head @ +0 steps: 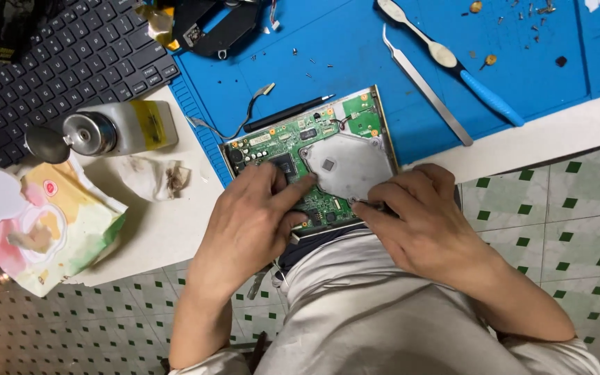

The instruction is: Cleaning the internal components of an optical drive and assembling the circuit board onto the metal housing.

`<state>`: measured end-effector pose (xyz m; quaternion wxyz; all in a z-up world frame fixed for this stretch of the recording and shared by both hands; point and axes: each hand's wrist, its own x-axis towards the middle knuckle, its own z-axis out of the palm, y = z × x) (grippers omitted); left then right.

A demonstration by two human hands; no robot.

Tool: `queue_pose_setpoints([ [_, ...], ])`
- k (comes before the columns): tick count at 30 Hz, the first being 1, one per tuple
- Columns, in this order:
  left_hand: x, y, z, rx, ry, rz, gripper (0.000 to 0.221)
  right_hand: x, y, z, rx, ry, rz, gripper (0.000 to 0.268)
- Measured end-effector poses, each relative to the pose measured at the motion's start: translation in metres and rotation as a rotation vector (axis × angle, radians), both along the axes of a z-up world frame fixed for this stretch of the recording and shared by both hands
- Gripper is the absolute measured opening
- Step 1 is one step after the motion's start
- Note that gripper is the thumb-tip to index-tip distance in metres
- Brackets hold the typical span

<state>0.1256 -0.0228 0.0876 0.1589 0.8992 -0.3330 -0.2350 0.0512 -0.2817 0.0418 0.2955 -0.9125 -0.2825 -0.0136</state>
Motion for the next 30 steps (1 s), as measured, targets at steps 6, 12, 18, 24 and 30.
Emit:
queue_pose_setpoints([
  [6, -0.032, 0.043, 0.019, -0.316, -0.199, 0.697, 0.015, 0.003, 0.003, 0.0, -0.112, 0.065, -0.006, 0.036],
  [12, -0.074, 0.045, -0.012, -0.411, 0.177, 1.154, 0.03, 0.007, 0.016, 0.006, -0.238, -0.001, -0.062, 0.025],
  [18, -0.078, 0.032, -0.029, -0.354, 0.273, 1.166, 0.039, 0.002, 0.02, -0.001, -0.183, 0.252, -0.103, 0.032],
  [24, -0.079, 0.035, -0.035, -0.346, 0.26, 1.18, 0.028, 0.001, 0.024, 0.008, -0.014, 0.341, -0.165, 0.027],
  [30, -0.079, 0.032, -0.04, -0.513, 0.368, 1.302, 0.022, -0.008, 0.025, 0.01, 0.196, 0.406, -0.298, 0.018],
])
